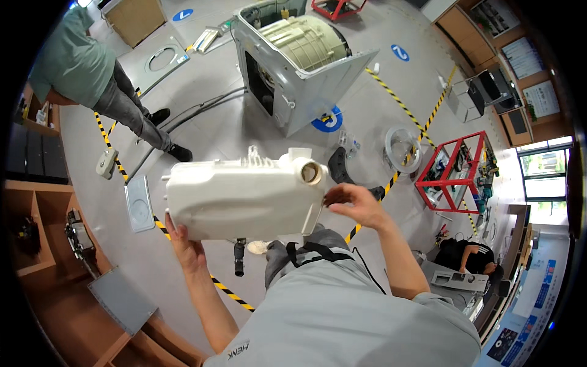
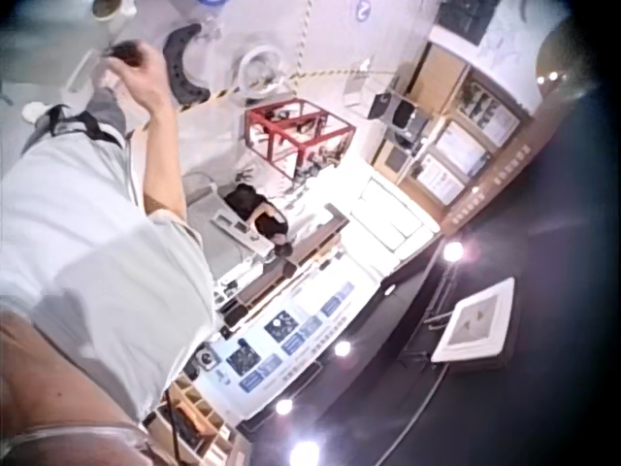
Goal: The person assembles internal components of a washing machine by hand and with pliers, including attaching a white plastic housing, connecting a black rubber hose, and securing the hose with a metal clamp.
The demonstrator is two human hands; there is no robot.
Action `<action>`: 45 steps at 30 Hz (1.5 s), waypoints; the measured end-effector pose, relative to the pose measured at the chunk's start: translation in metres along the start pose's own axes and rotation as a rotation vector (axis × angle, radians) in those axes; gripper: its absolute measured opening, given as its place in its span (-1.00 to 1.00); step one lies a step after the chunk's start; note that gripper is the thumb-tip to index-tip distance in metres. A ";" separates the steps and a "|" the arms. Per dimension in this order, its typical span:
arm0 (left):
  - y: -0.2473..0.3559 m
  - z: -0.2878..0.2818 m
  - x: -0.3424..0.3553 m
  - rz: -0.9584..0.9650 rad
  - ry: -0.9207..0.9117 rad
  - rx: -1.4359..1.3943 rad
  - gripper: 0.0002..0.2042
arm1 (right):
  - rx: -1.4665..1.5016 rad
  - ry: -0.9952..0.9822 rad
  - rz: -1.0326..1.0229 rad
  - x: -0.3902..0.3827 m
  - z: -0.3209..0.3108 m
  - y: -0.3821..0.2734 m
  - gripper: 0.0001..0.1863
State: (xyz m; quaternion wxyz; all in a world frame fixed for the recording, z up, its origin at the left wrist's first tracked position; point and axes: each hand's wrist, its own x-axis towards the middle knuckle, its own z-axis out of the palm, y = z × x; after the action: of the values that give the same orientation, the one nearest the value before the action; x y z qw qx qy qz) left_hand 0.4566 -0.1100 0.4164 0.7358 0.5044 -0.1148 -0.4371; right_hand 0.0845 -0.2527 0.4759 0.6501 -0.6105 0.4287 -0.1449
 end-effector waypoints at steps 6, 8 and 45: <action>-0.029 0.045 0.000 -0.020 0.221 0.070 -0.22 | 0.298 0.301 0.068 -0.027 -0.109 0.044 -0.80; -0.035 0.056 0.004 0.042 0.314 0.106 -0.23 | 0.323 0.355 0.130 -0.036 -0.148 0.080 -0.81; -0.078 0.260 0.380 -0.014 0.665 0.060 -0.36 | 0.267 0.539 0.531 0.214 -0.373 0.039 -0.75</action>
State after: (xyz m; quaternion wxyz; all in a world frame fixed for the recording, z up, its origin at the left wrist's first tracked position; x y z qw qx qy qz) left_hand 0.4815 -0.5739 0.3686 0.7148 0.6417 0.1221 -0.2498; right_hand -0.0759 -0.6469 0.4010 0.6027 -0.3288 0.7041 -0.1811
